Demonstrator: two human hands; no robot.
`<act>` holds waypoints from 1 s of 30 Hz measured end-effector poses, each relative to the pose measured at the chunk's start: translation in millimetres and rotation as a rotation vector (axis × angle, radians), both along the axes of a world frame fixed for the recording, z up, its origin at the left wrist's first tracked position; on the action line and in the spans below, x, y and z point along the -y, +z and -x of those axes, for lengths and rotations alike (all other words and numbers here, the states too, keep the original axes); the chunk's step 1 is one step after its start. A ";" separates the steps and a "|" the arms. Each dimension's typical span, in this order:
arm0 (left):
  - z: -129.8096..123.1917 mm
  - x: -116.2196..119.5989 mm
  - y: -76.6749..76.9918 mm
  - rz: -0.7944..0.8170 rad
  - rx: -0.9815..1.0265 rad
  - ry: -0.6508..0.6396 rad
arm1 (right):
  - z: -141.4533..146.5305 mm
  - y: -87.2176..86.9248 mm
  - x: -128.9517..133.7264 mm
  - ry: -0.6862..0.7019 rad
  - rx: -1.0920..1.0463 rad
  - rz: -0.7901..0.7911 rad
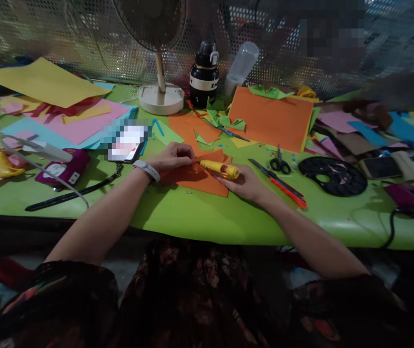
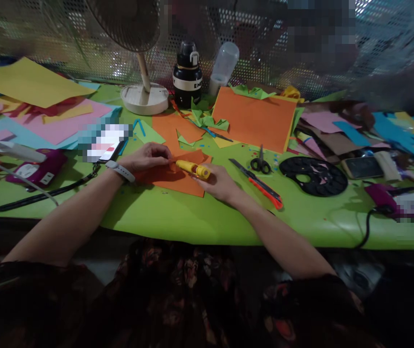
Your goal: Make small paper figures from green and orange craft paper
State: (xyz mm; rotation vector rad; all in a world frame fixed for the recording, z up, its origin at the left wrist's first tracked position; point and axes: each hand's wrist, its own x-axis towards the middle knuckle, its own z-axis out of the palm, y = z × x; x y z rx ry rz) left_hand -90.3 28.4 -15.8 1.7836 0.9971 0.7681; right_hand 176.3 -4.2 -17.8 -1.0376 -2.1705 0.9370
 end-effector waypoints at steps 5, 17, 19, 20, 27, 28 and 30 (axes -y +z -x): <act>0.7 -2.2 -0.4 -0.003 -0.023 0.030 | -24.1 14.8 -6.9 -0.044 0.259 -0.397; 2.0 -5.9 -0.4 0.005 -0.044 0.014 | -214.3 16.4 -13.3 -0.937 0.621 -0.474; 1.4 -5.6 0.0 0.013 -0.041 0.016 | -239.1 7.5 -10.6 -1.026 0.727 -0.428; 1.0 -5.1 0.7 0.021 -0.036 0.015 | -247.4 3.3 -8.1 -1.040 0.758 -0.407; 0.0 -2.9 4.2 0.028 -0.050 0.044 | -262.2 -16.8 5.3 -0.864 0.875 -0.436; 0.3 -3.2 3.5 0.027 -0.047 0.044 | -263.5 -18.2 5.0 -0.836 0.907 -0.461; 1.0 -3.9 1.9 0.033 -0.035 0.036 | -266.9 -20.0 3.7 -0.801 0.960 -0.497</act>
